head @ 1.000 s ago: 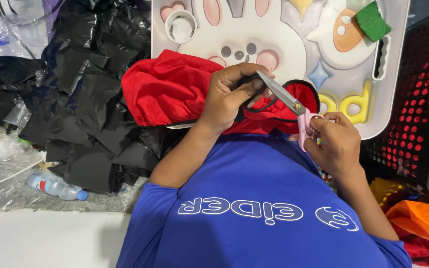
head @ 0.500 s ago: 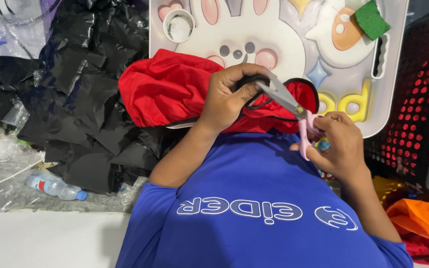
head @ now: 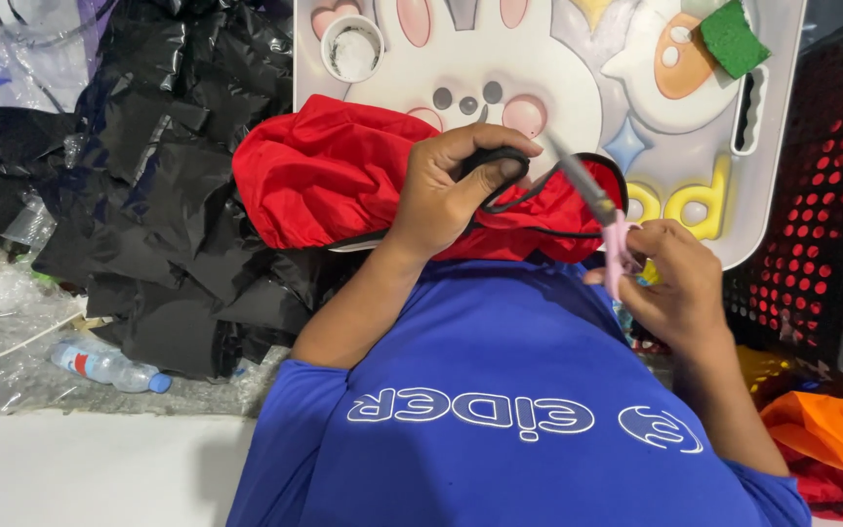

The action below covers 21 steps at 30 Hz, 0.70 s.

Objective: The person uses pink-handled scissors to trim the black elastic edge of a red fabric item. They repeatedly cut small sections, inspect the edge, and continue trimming along the perimeter of the item.

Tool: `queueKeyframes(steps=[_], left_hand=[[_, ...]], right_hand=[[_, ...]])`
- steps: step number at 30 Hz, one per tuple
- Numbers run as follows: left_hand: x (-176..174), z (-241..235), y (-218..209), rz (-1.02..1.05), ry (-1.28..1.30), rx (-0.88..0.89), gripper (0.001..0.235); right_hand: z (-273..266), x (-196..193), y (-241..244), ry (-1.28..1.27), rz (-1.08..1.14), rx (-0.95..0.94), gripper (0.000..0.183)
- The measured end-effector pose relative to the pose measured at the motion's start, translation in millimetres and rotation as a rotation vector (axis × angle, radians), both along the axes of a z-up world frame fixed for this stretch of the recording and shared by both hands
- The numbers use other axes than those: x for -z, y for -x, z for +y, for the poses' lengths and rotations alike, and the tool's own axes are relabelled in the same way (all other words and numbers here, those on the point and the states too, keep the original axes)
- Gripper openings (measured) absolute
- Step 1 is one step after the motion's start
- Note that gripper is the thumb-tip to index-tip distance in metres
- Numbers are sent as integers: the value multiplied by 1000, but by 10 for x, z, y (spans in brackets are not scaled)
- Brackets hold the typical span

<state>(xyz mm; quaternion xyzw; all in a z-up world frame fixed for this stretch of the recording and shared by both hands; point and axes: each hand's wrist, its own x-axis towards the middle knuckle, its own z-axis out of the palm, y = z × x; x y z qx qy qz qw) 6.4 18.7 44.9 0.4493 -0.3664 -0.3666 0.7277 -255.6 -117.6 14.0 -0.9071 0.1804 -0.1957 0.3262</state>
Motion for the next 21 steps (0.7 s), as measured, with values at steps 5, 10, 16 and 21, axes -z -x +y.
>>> queueKeyframes(steps=[5, 10, 16, 21], left_hand=[[30, -5, -2, 19, -31, -15, 20], [-68, -48, 0, -185, -89, -93, 30], [-167, -50, -130, -646, 61, -184, 22], [-67, -63, -228, -629, 57, -258, 19]], right_hand=[[-69, -159, 65, -4, 44, -20, 51], [-62, -130, -5, 39, 10, -24, 42], [-431, 14, 269, 342, 132, 177, 27], [-813, 402, 424, 771, 359, 317, 21]])
